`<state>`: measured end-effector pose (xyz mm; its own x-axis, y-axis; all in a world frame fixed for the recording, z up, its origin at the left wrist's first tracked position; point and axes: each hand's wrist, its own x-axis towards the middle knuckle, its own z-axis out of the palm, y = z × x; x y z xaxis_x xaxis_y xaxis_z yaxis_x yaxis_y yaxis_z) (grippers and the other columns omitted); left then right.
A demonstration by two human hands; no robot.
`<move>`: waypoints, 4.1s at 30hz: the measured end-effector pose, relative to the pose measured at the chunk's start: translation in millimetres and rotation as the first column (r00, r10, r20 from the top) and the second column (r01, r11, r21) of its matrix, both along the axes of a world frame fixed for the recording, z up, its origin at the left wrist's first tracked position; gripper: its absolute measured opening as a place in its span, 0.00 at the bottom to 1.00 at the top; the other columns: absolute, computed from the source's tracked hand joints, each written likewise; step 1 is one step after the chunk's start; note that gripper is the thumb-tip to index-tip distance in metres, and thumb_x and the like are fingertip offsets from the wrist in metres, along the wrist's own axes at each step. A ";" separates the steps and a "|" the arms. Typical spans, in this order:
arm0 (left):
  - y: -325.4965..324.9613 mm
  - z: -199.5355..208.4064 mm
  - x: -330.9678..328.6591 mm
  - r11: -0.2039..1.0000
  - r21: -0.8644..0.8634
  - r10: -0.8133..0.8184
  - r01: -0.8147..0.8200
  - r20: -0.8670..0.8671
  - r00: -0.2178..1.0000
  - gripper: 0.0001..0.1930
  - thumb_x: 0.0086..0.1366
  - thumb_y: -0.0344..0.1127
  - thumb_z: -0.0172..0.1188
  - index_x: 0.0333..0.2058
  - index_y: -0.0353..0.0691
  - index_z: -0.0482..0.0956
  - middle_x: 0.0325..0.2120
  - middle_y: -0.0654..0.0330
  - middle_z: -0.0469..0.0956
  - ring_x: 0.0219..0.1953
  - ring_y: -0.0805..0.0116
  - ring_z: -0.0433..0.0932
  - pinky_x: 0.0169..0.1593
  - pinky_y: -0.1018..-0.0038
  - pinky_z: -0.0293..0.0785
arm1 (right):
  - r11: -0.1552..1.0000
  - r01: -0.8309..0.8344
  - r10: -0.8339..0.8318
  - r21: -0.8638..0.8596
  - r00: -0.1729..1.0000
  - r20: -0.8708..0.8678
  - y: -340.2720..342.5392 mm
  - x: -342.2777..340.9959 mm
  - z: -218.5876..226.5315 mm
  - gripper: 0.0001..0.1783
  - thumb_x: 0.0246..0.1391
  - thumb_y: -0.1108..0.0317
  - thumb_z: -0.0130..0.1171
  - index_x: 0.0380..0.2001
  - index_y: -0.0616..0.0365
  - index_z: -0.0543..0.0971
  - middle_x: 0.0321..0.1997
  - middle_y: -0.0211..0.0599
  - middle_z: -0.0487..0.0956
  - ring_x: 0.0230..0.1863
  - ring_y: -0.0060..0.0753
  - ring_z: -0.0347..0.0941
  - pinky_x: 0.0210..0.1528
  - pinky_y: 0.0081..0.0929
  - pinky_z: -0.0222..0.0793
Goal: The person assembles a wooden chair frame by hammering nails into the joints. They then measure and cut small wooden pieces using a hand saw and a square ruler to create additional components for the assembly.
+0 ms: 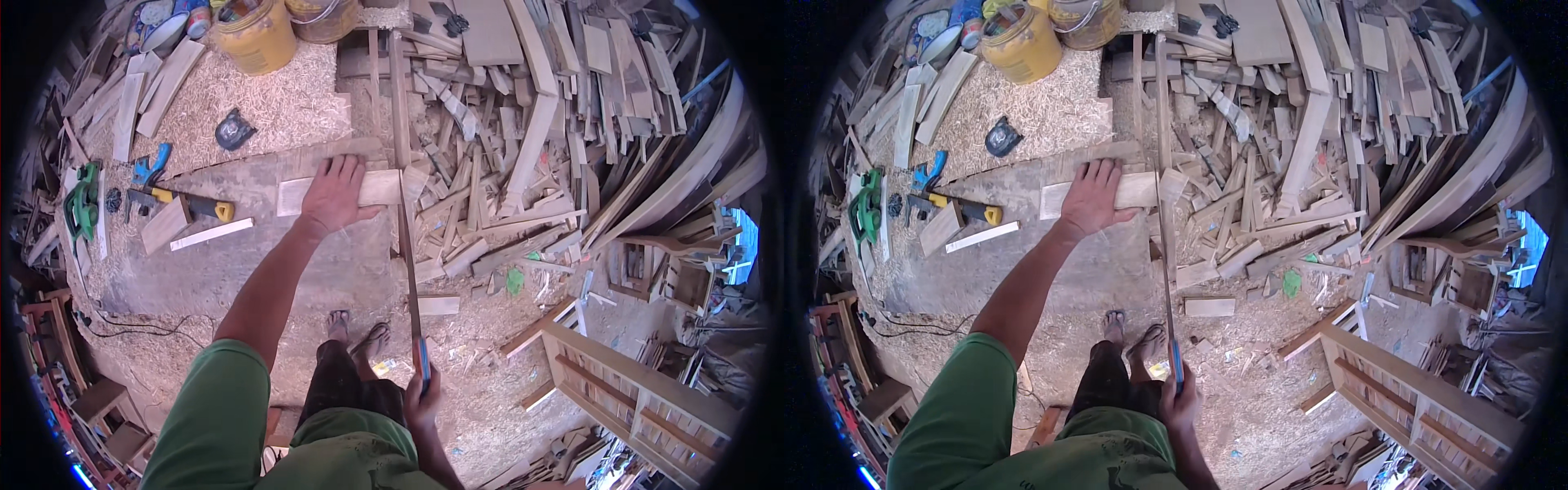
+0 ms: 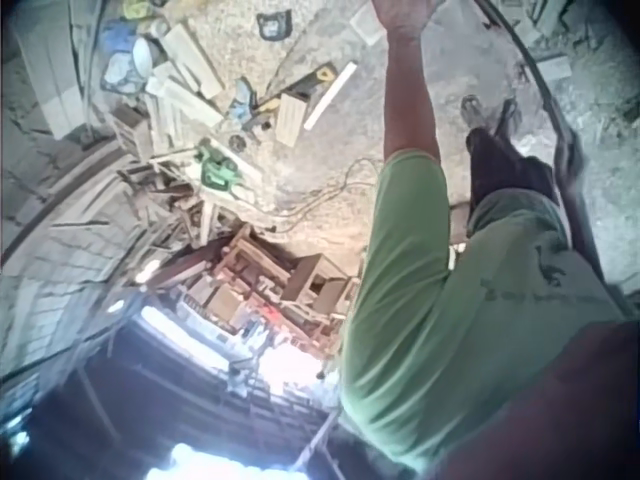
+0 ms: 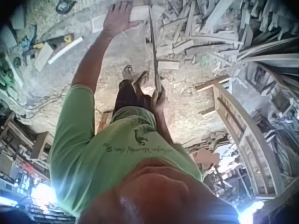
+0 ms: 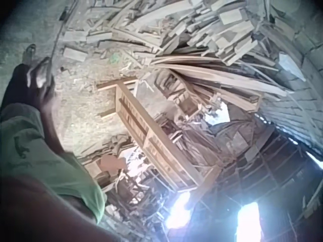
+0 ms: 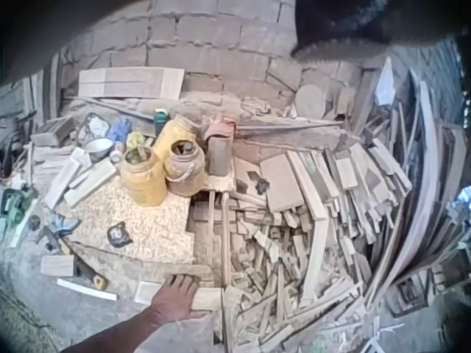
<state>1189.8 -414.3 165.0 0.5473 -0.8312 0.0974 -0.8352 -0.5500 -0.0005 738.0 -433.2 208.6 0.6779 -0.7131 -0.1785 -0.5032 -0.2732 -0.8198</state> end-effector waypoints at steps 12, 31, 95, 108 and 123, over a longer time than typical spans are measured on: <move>-2.9 -3.0 2.1 0.996 -0.088 -0.022 0.023 0.007 1.000 0.55 0.61 0.74 0.66 0.69 0.27 0.72 0.59 0.47 0.74 0.63 0.51 0.71 0.68 0.53 0.66 | 0.998 -0.016 0.018 -0.065 0.999 0.033 -48.0 108.0 -16.5 0.21 0.76 0.58 0.60 0.62 0.62 0.80 0.34 0.54 0.87 0.27 0.57 0.86 0.29 0.49 0.77; -2.5 -6.0 -1.3 0.994 -0.095 -0.047 0.057 0.103 0.994 0.57 0.61 0.75 0.66 0.71 0.27 0.69 0.59 0.46 0.73 0.61 0.47 0.72 0.68 0.51 0.67 | 0.997 0.008 -0.005 0.071 0.999 -0.040 1.9 -9.6 -0.6 0.29 0.74 0.56 0.60 0.68 0.65 0.76 0.55 0.63 0.87 0.53 0.65 0.89 0.53 0.50 0.86; -8.3 -5.3 -0.6 0.999 -0.037 -0.012 0.014 0.041 0.999 0.59 0.61 0.77 0.65 0.72 0.27 0.69 0.63 0.46 0.73 0.66 0.48 0.70 0.72 0.51 0.65 | 0.996 -0.006 -0.001 -0.090 0.997 -0.075 -67.3 159.3 63.6 0.16 0.76 0.58 0.59 0.53 0.60 0.81 0.27 0.58 0.84 0.32 0.69 0.85 0.32 0.58 0.77; -7.8 3.4 0.2 0.997 0.074 0.035 -0.030 -0.065 0.997 0.57 0.64 0.78 0.62 0.72 0.28 0.69 0.66 0.48 0.72 0.69 0.51 0.66 0.74 0.50 0.61 | 0.997 0.036 -0.020 0.062 0.970 -0.243 -44.3 91.7 143.6 0.18 0.80 0.57 0.55 0.46 0.64 0.81 0.29 0.58 0.83 0.29 0.60 0.86 0.29 0.50 0.74; 7.2 -7.2 6.2 0.999 -0.032 0.009 -0.010 -0.045 0.999 0.57 0.63 0.81 0.59 0.70 0.29 0.72 0.66 0.46 0.72 0.68 0.44 0.66 0.75 0.47 0.60 | 0.986 0.100 -0.067 0.136 0.972 -0.227 -42.4 83.1 110.2 0.29 0.81 0.48 0.52 0.49 0.72 0.78 0.26 0.47 0.75 0.26 0.38 0.71 0.29 0.43 0.66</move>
